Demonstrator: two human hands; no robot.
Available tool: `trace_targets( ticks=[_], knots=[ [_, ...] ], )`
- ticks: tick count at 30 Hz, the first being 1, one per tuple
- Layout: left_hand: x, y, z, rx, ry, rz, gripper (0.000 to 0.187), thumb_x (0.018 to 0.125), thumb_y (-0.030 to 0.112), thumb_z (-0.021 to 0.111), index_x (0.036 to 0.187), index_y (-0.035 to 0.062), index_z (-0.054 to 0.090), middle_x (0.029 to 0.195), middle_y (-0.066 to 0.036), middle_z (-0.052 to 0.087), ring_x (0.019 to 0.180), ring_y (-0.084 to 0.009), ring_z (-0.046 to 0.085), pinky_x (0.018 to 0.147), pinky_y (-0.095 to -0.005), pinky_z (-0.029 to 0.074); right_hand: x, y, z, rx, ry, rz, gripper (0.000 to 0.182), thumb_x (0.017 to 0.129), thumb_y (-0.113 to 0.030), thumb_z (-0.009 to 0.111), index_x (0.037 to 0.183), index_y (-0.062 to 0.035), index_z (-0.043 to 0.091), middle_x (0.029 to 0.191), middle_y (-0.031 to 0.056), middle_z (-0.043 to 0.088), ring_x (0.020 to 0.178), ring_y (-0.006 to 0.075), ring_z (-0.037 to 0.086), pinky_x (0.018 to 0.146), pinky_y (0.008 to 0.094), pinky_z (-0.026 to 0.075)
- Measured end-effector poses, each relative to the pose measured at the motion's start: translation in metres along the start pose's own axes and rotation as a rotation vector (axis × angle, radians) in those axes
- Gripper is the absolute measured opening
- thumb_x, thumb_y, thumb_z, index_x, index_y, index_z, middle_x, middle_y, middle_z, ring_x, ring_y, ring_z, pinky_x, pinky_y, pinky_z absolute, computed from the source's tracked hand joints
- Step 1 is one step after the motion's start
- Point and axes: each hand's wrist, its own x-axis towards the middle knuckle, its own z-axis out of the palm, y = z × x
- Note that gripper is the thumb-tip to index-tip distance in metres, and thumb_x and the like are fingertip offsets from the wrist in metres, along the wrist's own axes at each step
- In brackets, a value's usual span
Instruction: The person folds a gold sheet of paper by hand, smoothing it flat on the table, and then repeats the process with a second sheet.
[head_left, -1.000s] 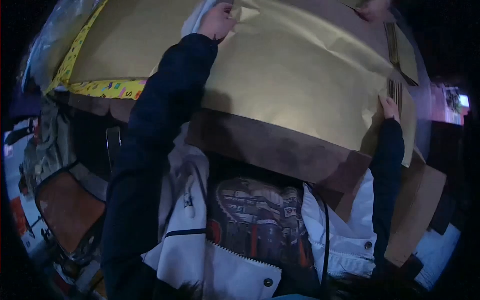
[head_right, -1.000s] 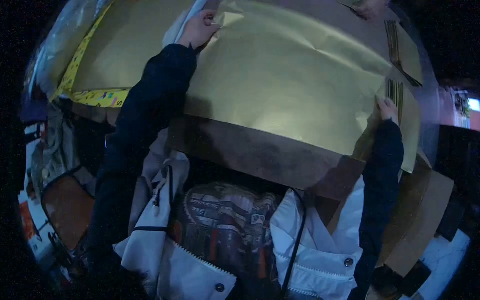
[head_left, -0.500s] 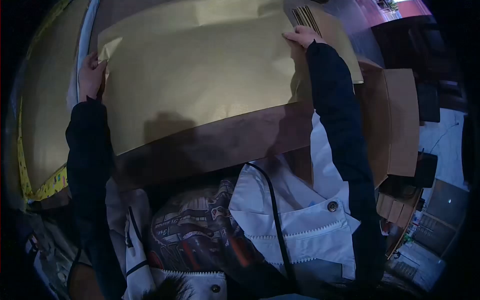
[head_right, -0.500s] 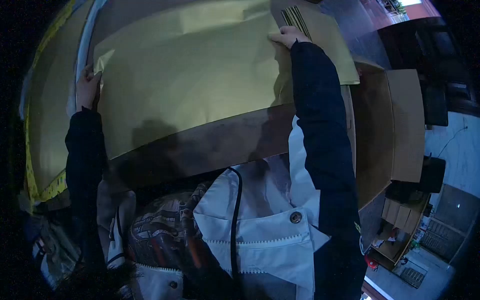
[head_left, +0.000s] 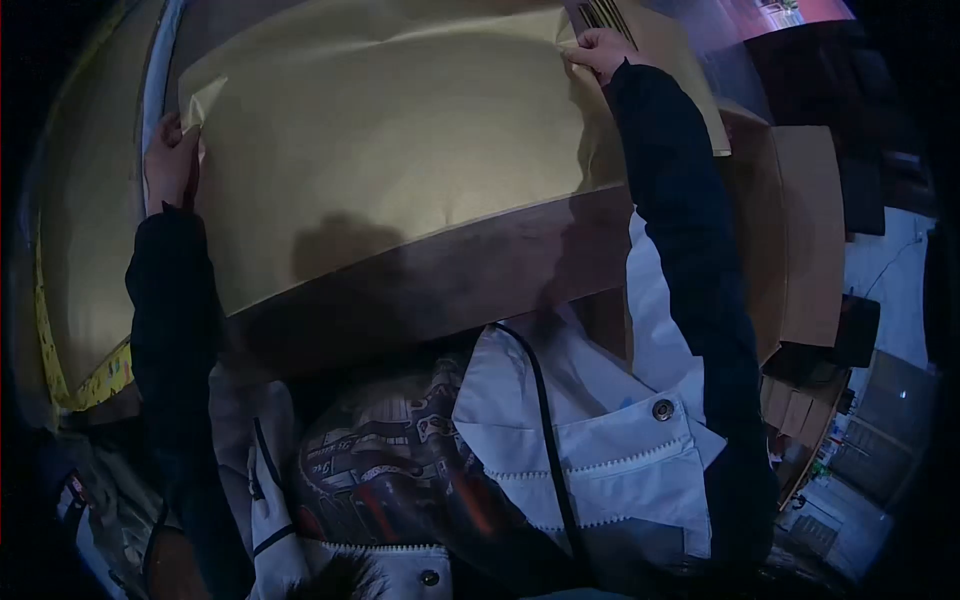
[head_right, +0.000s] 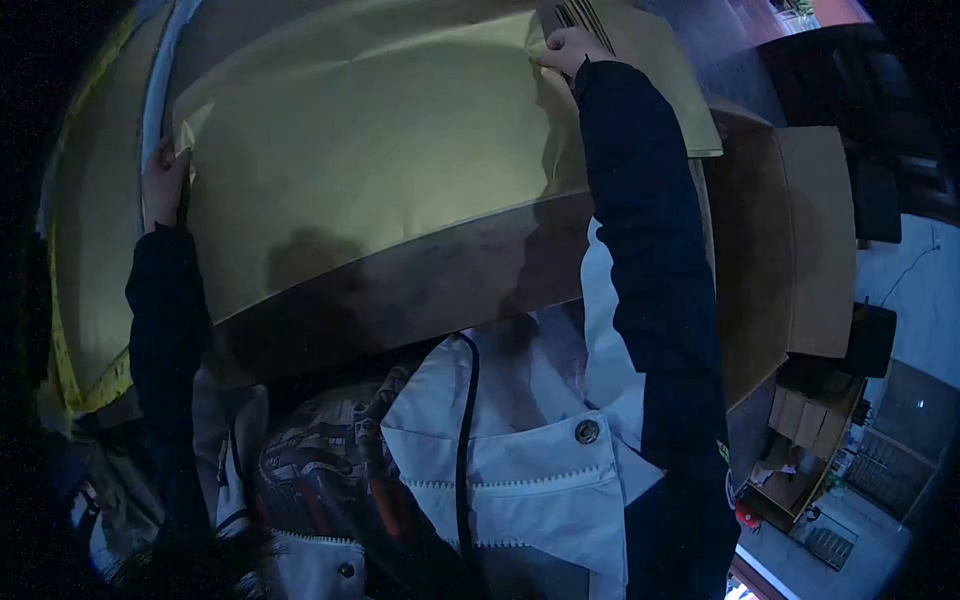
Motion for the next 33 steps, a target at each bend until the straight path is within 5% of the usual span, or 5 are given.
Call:
trace_targets(
  ticks=[4, 6, 14, 28, 33],
  knots=[
    [-0.007, 0.011, -0.002, 0.020, -0.020, -0.036, 0.050, 0.086, 0.017, 0.066, 0.130, -0.0002, 0.048, 0.104, -0.010, 0.066, 0.096, -0.0179, 0.062, 0.084, -0.0281, 0.048, -0.003, 0.002, -0.002, 0.062, -0.048, -0.043, 0.025, 0.081, -0.027, 0.074, 0.083, -0.0061, 0.060, 0.067, -0.0018, 0.055, 0.054, 0.0070, 0.048, 0.043, 0.0237, 0.036],
    [-0.008, 0.007, -0.001, -0.030, 0.002, -0.024, 0.051, 0.086, 0.017, 0.066, 0.130, 0.0000, 0.048, 0.104, -0.010, 0.067, 0.096, -0.0180, 0.062, 0.084, -0.0280, 0.048, 0.002, 0.004, -0.001, 0.106, -0.114, -0.038, 0.029, 0.079, -0.030, 0.074, 0.090, -0.0042, 0.066, 0.076, 0.0047, 0.063, 0.065, 0.0128, 0.060, 0.055, 0.0292, 0.052],
    [-0.028, 0.045, -0.007, 0.136, 0.048, -0.042, 0.052, 0.087, 0.020, 0.063, 0.132, -0.0002, 0.047, 0.113, -0.013, 0.064, 0.102, -0.0195, 0.061, 0.087, -0.0291, 0.047, -0.017, -0.023, -0.010, -0.081, -0.108, -0.034, 0.028, 0.079, -0.029, 0.075, 0.085, -0.0043, 0.065, 0.074, 0.0038, 0.062, 0.061, 0.0120, 0.057, 0.053, 0.0290, 0.050],
    [-0.019, 0.025, -0.004, -0.102, 0.017, -0.058, 0.053, 0.086, 0.019, 0.066, 0.131, -0.0019, 0.047, 0.108, -0.011, 0.066, 0.098, -0.0172, 0.061, 0.085, -0.0277, 0.047, -0.020, -0.014, -0.008, -0.057, -0.027, -0.148, 0.030, 0.080, -0.030, 0.073, 0.092, -0.0029, 0.068, 0.073, 0.0049, 0.062, 0.065, 0.0135, 0.057, 0.060, 0.0307, 0.047],
    [-0.016, 0.026, -0.008, 0.028, 0.032, -0.026, 0.054, 0.086, 0.018, 0.065, 0.131, -0.0027, 0.046, 0.111, -0.011, 0.065, 0.100, -0.0173, 0.061, 0.086, -0.0272, 0.047, -0.010, -0.005, -0.005, -0.043, -0.061, -0.125, 0.031, 0.079, -0.031, 0.074, 0.081, -0.0016, 0.064, 0.065, 0.0025, 0.056, 0.060, 0.0114, 0.052, 0.057, 0.0292, 0.042]
  ],
)
